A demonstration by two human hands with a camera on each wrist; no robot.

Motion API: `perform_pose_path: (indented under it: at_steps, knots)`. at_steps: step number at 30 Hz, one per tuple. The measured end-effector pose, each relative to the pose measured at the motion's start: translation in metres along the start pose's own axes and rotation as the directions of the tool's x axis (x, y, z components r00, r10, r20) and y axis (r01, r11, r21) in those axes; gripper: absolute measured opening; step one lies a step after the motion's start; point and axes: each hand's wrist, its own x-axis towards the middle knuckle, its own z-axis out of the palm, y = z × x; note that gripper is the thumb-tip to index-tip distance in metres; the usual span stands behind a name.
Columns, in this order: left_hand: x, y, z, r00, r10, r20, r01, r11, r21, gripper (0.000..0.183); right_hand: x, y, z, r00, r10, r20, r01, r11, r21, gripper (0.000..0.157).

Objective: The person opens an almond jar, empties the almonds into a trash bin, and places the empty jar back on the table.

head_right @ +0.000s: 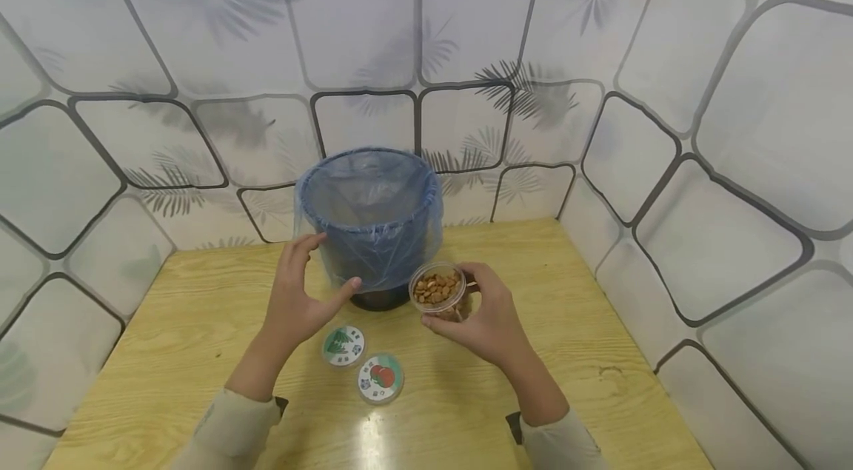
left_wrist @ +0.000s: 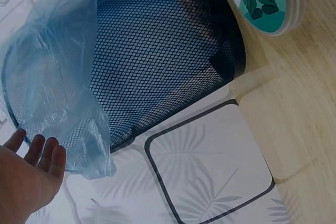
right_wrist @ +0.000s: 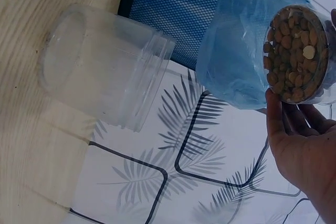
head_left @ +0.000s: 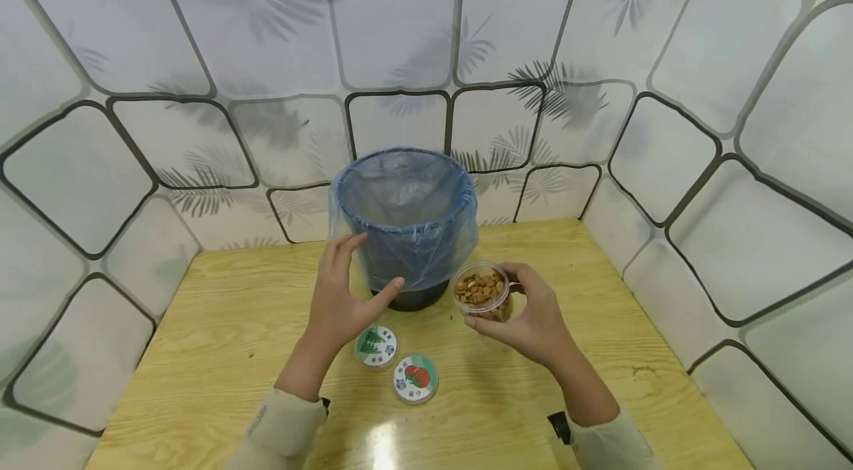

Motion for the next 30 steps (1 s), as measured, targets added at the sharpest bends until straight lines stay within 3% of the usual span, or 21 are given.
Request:
perform_pose_path:
  at_steps: [12,23,30]
  knots:
    - [0.016,-0.006,-0.008,0.999,-0.004,-0.035,0.003,1.0,-0.03,0.079,0.004,-0.002,-0.003,1.0,0.023,-0.01,-0.023,1.0,0.011,0.083]
    - [0.033,-0.009,-0.016,0.996,0.013,-0.083,-0.013,1.0,0.002,0.076,0.004,-0.003,-0.005,1.0,0.01,-0.018,-0.01,1.0,0.013,0.084]
    - [0.049,-0.009,-0.015,0.995,0.025,-0.092,-0.018,0.997,0.08,0.079,0.005,-0.003,-0.005,1.0,0.007,-0.015,-0.007,1.0,0.009,0.084]
